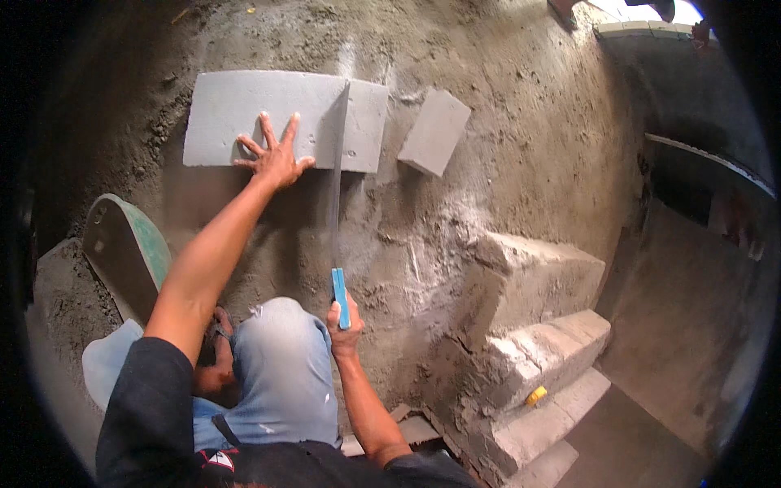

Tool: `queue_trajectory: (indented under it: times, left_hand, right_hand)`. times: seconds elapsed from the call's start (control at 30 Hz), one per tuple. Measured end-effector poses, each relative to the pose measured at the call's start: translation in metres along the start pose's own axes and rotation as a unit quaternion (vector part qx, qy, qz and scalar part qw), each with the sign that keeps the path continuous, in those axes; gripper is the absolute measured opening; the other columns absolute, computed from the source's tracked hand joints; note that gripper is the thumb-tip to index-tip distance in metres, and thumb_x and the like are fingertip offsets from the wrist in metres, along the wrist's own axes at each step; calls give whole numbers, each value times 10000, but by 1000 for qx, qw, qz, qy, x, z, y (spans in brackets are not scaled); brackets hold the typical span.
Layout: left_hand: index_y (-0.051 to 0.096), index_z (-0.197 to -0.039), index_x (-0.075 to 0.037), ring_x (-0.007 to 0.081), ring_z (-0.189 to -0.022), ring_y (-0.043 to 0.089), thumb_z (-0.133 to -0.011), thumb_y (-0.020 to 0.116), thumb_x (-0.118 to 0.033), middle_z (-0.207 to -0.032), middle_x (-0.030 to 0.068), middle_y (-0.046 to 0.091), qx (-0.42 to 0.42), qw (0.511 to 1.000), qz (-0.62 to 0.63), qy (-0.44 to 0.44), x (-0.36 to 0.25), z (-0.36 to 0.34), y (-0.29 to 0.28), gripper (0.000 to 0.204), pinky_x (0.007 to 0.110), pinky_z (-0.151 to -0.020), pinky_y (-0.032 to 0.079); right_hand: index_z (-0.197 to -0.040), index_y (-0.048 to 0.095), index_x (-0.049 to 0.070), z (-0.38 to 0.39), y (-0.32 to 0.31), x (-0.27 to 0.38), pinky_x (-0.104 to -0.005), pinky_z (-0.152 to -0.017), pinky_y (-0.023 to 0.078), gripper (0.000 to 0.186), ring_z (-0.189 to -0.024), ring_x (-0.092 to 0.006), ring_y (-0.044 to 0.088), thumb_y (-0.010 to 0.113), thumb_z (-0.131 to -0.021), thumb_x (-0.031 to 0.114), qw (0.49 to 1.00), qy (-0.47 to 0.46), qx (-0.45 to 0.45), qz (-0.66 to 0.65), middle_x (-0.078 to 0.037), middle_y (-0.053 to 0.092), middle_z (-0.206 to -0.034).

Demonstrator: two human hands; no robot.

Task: The person saws a lightweight concrete block by hand using a hand saw while sitting on the floor.

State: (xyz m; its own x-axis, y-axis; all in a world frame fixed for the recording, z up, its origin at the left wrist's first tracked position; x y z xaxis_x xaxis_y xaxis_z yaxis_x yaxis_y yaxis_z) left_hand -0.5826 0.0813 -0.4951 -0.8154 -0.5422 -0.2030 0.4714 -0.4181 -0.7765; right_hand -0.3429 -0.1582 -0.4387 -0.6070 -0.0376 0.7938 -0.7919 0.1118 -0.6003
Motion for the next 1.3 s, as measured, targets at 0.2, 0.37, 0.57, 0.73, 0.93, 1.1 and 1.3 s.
queue_trajectory:
  times: [0.2,0.37,0.57,0.73,0.93,1.1,1.3]
  left_hand:
    - [114,-1542,-455,695,-1347,-128,-807,738,-514,-1610,145,-233,-2,999,25,41,-17,4,21,966,895,-930,113]
    - [139,-1543,-433,700,-1345,-117,-826,719,-514,-1615,167,-194,5,1000,17,16,0,7,11,926,887,-946,125]
    - [131,-1547,-428,698,-1344,-136,-822,727,-505,-1614,185,-190,-5,999,17,44,-19,5,4,941,890,-941,111]
    - [126,-1549,-425,695,-1344,-146,-828,718,-509,-1610,199,-194,1,999,29,37,-8,0,4,937,891,-939,97]
    - [114,-1546,-445,694,-1353,-107,-791,738,-552,-1613,162,-217,9,999,14,34,-21,7,6,985,870,-966,132]
    - [129,-1549,-421,698,-1349,-114,-796,738,-550,-1602,199,-206,6,998,34,43,-17,1,13,978,883,-948,113]
    - [147,-1546,-421,699,-1350,-105,-796,747,-534,-1605,198,-186,-10,999,10,33,-4,2,4,967,879,-950,143]
  right_hand:
    - [-985,627,-4,-149,36,10,-368,-618,474,229,-671,-213,586,562,-987,216,989,131,72,22,-132,609,-768]
    - [-1134,655,-41,12,0,-11,-362,-729,548,314,-806,-257,692,594,-954,209,999,31,0,30,-179,690,-900]
    - [-1111,656,-3,-125,36,12,-406,-686,537,282,-787,-275,702,586,-972,231,992,117,43,5,-228,665,-882]
    - [-1171,629,-14,-51,25,-8,-404,-720,547,311,-853,-319,716,594,-968,218,997,70,15,-23,-211,692,-936]
    - [-1175,634,-18,-80,23,-8,-385,-743,547,299,-845,-294,703,600,-962,189,996,73,9,-44,-171,707,-957]
    - [-1145,640,1,-126,35,-5,-405,-668,528,277,-748,-289,685,611,-957,202,995,90,19,-45,-212,661,-871]
    - [-1065,642,-6,-17,11,8,-387,-634,510,262,-673,-214,632,600,-958,229,993,68,-55,-76,-171,632,-792]
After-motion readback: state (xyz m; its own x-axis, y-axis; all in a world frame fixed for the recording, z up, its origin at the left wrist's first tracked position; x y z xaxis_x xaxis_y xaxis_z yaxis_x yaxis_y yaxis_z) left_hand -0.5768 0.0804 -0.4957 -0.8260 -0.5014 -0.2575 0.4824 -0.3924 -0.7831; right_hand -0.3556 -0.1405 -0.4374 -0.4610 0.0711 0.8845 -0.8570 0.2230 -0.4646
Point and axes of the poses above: each hand's wrist, its own z-axis away from the middle knuckle, its own y-axis out of the palm, x = y × z, the point moved 4 cm from there along -z, towards the middle knuckle
